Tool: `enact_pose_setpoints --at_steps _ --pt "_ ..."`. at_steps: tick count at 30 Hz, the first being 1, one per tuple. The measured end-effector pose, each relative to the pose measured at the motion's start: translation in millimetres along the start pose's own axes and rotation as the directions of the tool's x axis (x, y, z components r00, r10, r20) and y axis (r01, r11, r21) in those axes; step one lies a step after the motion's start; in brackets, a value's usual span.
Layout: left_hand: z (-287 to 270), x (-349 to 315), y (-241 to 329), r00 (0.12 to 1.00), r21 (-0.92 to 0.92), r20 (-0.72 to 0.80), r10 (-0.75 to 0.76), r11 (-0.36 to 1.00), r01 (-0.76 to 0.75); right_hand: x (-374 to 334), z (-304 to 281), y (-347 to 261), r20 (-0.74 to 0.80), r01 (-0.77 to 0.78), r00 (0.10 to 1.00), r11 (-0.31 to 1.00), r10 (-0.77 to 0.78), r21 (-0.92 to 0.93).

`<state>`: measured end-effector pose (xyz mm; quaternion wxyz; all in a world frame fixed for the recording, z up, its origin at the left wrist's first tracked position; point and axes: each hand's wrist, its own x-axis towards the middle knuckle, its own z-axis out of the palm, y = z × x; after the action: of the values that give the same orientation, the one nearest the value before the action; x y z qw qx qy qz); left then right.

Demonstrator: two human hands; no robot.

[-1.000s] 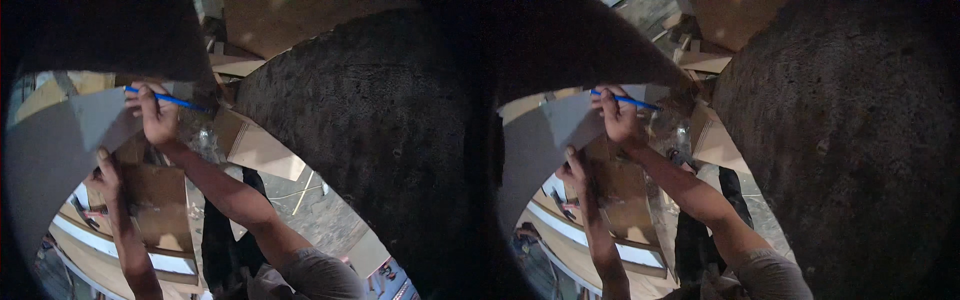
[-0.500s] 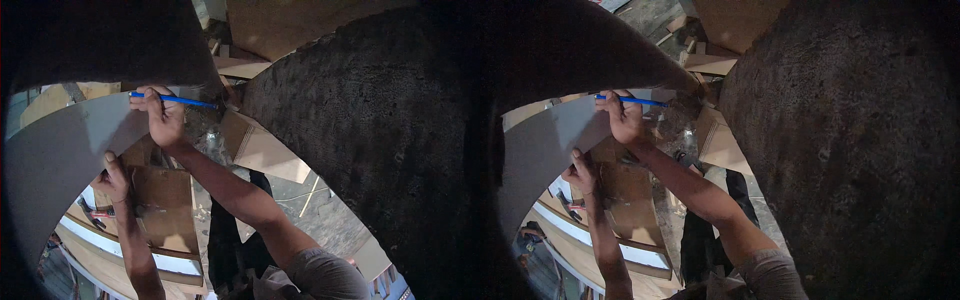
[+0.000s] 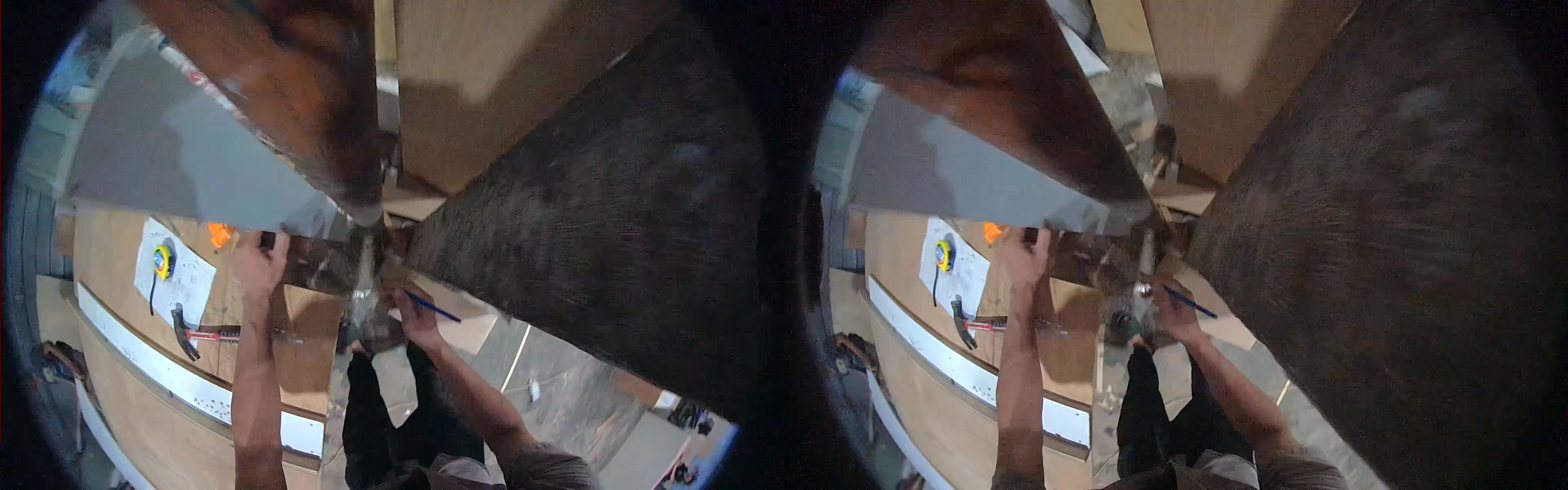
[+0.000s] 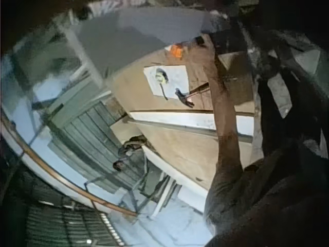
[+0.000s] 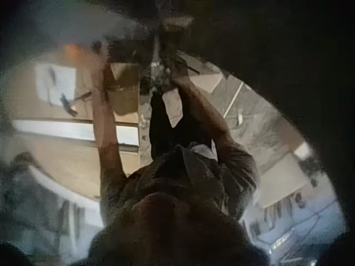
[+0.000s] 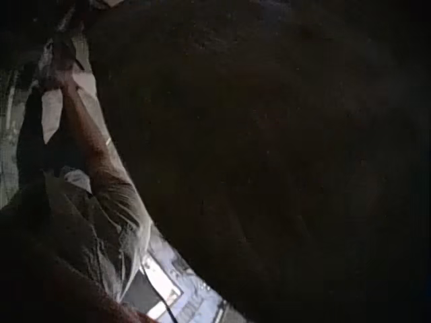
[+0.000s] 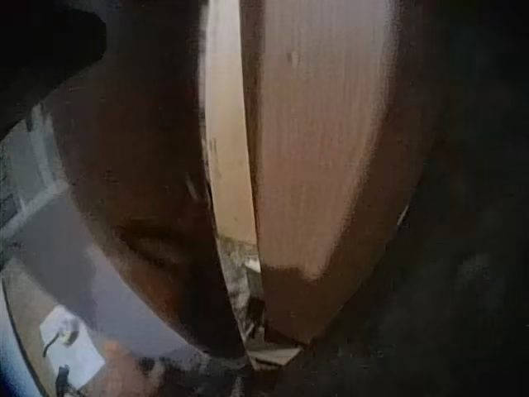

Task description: The person marks lines on white wood pieces with a pencil while another person helps hold the pieces.

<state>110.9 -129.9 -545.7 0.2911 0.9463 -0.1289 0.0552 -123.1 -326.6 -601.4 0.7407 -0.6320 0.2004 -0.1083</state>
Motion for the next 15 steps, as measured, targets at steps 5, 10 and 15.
enact_pose_setpoints --at_steps 5,10,15 --pt "-21 -1 23 0.994 -0.164 -0.068 0.081 0.982 -0.091 -46 -49 -19 0.096 0.093 0.992 0.981 -0.078 -0.171" --pt "-120 -11 100 0.936 -0.220 -0.339 0.096 0.959 -0.178 -43 -69 -87 0.226 0.239 0.956 0.944 -0.187 -0.227" --pt "-257 -31 145 0.605 -0.039 -0.758 0.246 0.908 -0.418 -18 -2 -166 0.295 0.369 0.912 0.883 -0.284 -0.292"
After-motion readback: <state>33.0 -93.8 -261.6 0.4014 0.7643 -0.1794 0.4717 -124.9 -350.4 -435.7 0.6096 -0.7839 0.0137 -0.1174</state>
